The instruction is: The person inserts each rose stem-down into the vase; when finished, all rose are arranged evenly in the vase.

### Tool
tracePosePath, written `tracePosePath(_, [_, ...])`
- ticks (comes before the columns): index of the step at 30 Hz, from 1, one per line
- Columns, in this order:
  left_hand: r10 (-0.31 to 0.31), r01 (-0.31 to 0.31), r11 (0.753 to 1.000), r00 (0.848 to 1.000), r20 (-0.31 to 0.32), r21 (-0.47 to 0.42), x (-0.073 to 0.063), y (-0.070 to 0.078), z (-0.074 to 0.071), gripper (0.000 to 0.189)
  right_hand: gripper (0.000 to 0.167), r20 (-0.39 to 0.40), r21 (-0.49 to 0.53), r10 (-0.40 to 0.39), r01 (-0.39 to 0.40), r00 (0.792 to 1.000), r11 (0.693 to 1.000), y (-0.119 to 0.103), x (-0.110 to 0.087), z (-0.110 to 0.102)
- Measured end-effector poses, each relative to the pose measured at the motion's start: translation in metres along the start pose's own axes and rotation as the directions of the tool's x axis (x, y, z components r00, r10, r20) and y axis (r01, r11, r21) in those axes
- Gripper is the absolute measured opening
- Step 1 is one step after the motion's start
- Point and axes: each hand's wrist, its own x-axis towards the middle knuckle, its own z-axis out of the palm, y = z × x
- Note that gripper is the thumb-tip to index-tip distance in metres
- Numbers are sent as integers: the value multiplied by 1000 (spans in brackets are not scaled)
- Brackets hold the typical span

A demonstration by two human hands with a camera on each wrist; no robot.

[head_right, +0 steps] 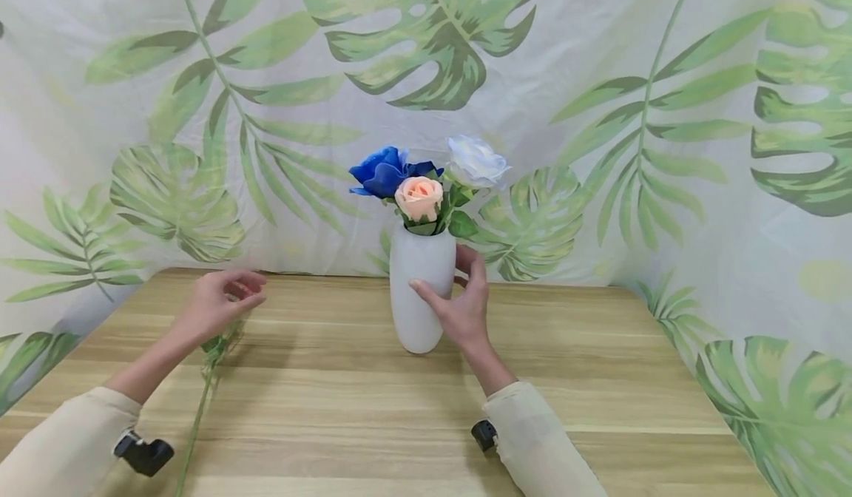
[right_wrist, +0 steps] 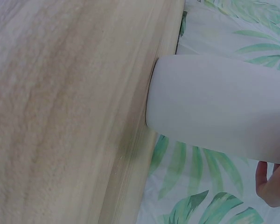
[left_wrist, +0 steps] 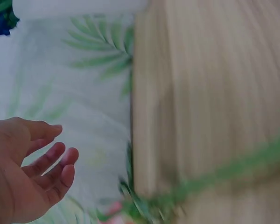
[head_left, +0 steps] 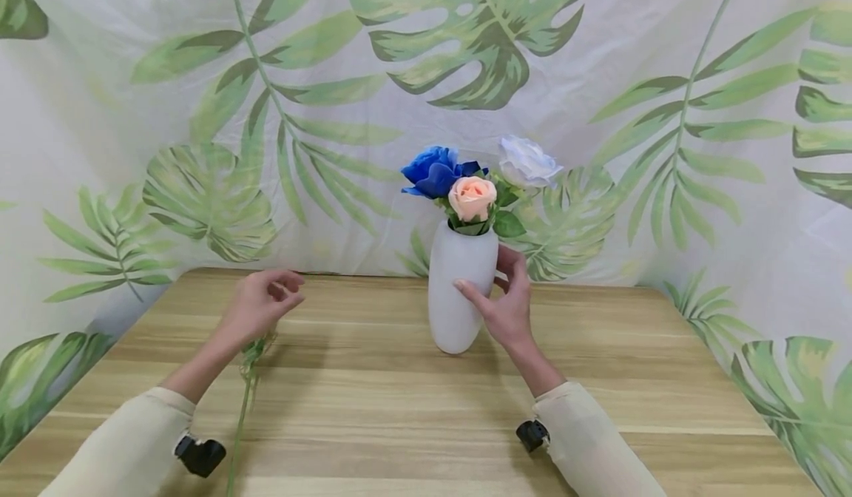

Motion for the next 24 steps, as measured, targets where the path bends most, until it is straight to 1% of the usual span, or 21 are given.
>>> tracePosePath(2, [-3, 2, 1000, 1000, 24, 26, -5, -11, -6, 14, 71, 2, -4, -1, 1, 1000, 1000, -1, 0, 0])
tracePosePath(4, [-4, 1, 998, 999, 35, 61, -10, -21, -11, 13, 71, 3, -7, -1, 1, 1000, 1000, -1, 1, 0])
tracePosePath(7, [-22, 16, 994, 998, 57, 105, -17, -34, -18, 14, 70, 1, -5, -4, 4, 1000, 1000, 0, 0, 0])
tracePosePath(12, [-83, 64, 984, 991, 109, 168, -27, -46, -29, 16, 70, -1, -6, -3, 3, 1000, 1000, 0, 0, 0])
tracePosePath(14, [-108, 80, 981, 983, 151, 177, -31, -49, -32, 16, 71, -1, -8, 0, 0, 1000, 1000, 0, 1, -1])
tracePosePath(15, [-132, 100, 980, 974, 185, 172, -33, -50, -34, 17, 71, -1, -10, 2, -2, 1000, 1000, -1, 1, -1])
tracePosePath(17, [-189, 152, 976, 944, 272, 153, -36, -50, -35, 21, 71, -3, -12, 3, -3, 1000, 1000, -1, 1, -1])
tracePosePath(19, [-249, 220, 968, 899, 361, 120, -40, -49, -35, 23, 71, -6, -13, 3, -3, 1000, 1000, -1, 1, -1])
tracePosePath(21, [-308, 295, 951, 852, 424, 98, -41, -47, -35, 24, 71, -6, -11, 3, -3, 1000, 1000, -2, 1, -1])
tracePosePath(22, [-326, 320, 943, 836, 442, 90, -42, -47, -35, 23, 71, -5, -11, 3, -3, 1000, 1000, -2, 1, -1])
tracePosePath(24, [-340, 349, 935, 816, 467, 71, -42, -46, -35, 23, 71, -2, -10, 5, -5, 1000, 1000, -2, 1, -1])
